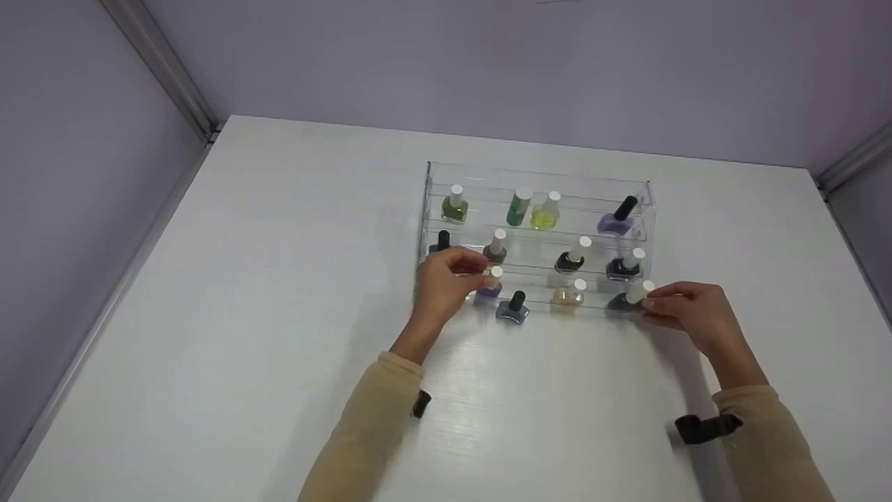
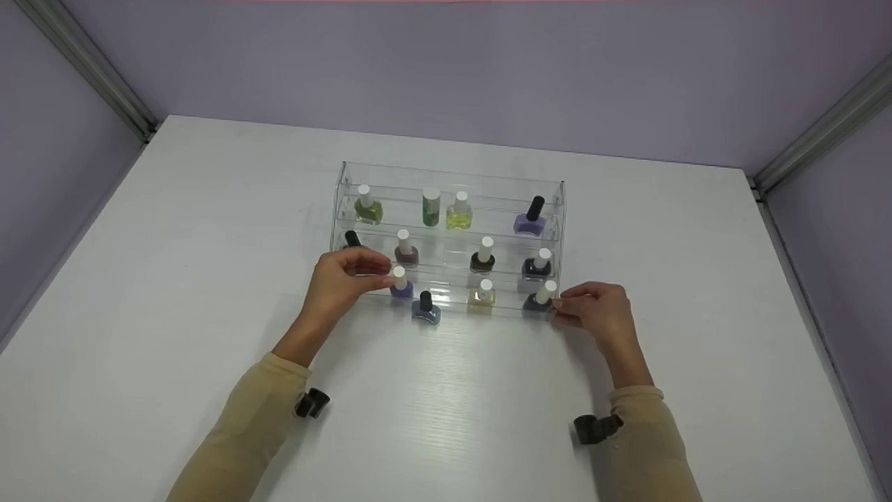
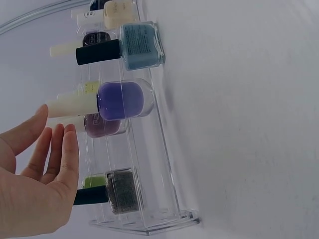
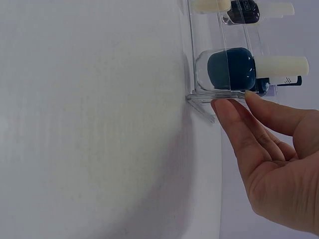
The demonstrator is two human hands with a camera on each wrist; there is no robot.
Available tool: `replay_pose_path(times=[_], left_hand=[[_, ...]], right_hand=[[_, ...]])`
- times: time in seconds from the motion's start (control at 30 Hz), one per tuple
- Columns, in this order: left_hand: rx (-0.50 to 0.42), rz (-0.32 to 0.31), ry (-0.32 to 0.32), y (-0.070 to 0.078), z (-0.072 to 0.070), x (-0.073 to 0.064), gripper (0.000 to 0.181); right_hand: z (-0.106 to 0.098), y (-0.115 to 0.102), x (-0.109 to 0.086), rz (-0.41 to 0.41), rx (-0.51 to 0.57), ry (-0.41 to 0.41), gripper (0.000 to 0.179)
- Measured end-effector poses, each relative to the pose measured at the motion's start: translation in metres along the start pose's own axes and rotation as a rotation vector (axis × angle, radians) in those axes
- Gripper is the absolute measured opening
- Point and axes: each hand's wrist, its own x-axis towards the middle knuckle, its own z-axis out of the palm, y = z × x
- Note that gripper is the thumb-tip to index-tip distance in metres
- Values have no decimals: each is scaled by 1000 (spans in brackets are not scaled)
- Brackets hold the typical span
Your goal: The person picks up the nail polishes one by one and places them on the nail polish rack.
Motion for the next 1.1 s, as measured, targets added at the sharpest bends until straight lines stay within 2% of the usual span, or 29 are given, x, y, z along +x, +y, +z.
replay_pose_path(times=[0.3,0.57,0.93,1.1], left_hand=[[37,7,25,-3,-6,-2,16],[64,-23,21,-4,-9,-4,13],[110,-29,-32,-10,-2,-11,14],[87,-47,-72,-11,4,-15,13]], right_hand=[[0,0,1,-3,-28,3,34],[0,0,0,6,-45,6,35],[0,-2,0,17,-82,7,37],[0,-1,-1,20,-80,8,38]])
